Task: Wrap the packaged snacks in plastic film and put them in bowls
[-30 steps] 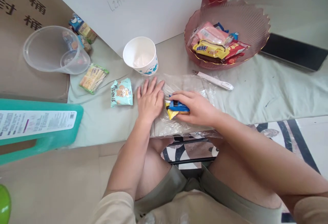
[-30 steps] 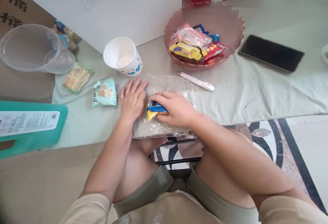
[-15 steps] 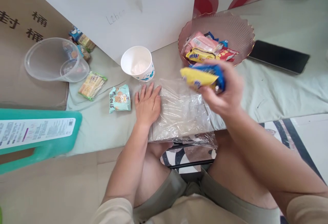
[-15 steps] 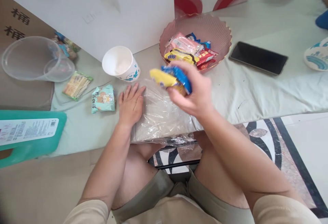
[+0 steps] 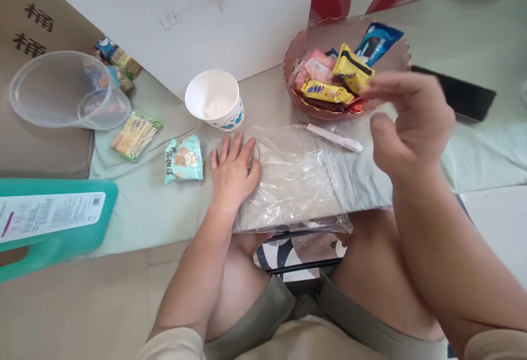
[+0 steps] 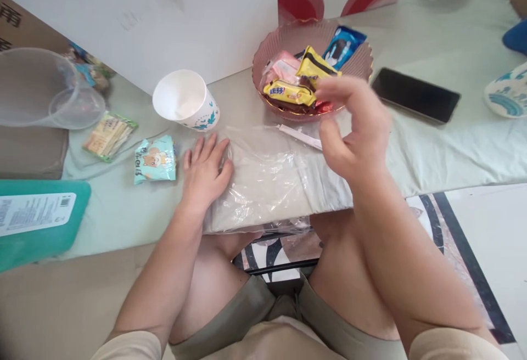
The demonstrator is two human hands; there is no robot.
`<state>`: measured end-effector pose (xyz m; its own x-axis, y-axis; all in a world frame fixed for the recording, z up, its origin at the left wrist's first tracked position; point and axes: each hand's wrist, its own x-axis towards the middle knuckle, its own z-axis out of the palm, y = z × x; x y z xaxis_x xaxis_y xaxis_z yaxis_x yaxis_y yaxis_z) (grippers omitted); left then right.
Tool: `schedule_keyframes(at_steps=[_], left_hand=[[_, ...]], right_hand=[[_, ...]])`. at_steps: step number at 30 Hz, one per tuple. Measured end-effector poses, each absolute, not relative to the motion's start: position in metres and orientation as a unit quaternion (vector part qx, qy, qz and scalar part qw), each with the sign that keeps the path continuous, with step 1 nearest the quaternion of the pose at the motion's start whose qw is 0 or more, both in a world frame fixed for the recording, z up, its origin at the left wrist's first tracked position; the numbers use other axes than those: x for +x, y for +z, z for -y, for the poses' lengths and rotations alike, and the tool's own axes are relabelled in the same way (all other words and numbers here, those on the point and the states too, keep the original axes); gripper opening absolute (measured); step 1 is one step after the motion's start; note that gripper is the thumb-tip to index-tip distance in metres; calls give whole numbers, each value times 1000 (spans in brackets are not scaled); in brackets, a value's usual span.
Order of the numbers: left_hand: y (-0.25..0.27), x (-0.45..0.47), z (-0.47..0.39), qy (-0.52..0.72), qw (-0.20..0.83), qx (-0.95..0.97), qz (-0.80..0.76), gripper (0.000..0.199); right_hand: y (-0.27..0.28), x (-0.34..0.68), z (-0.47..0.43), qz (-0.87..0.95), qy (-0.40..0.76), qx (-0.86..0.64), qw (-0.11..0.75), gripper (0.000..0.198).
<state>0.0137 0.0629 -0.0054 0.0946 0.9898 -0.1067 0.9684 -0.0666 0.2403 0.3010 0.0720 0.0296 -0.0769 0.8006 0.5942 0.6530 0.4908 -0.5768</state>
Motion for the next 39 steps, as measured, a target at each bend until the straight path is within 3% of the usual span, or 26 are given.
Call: schedule_keyframes(at_steps=[3,6,13,16,20,24,26,28,30,34,39], left_hand=[[-7,14,-63,57,131,730,-669,56],[-12,8,-64,103,144,742,-647,61],[-32,-9,-68,175,151,760,-607,65],[-36,-6,-71,179,156,751,-616,66],[-29,0,-72,253,132,759,-585,63],[-16,-16,-75,359,139,745,-545,36],[-9,-33,-74,406,215,730,-506,18],[-3,-50,-68,395,319,732,-455,15],[1,-60,-56,307,367,772,-419,24],[6,-61,-31,92,272,836,-468,56],[16,-55,-22,25,205,840,-501,75]], right_hand=[[34,295,-58,815,126,-427,371,41],[27,297,-45,873,167,-387,248,48],[-11,314,30,894,96,-418,133,58],[-17,302,48,890,71,-436,111,50],[-17,287,42,881,113,-410,205,9],[-7,290,40,810,240,-418,335,7],[-3,293,44,749,292,-449,390,9],[-5,294,48,680,334,-481,440,11],[-9,293,48,601,375,-505,493,13],[-18,289,37,438,415,-521,604,15],[-12,286,26,371,405,-566,614,11]])
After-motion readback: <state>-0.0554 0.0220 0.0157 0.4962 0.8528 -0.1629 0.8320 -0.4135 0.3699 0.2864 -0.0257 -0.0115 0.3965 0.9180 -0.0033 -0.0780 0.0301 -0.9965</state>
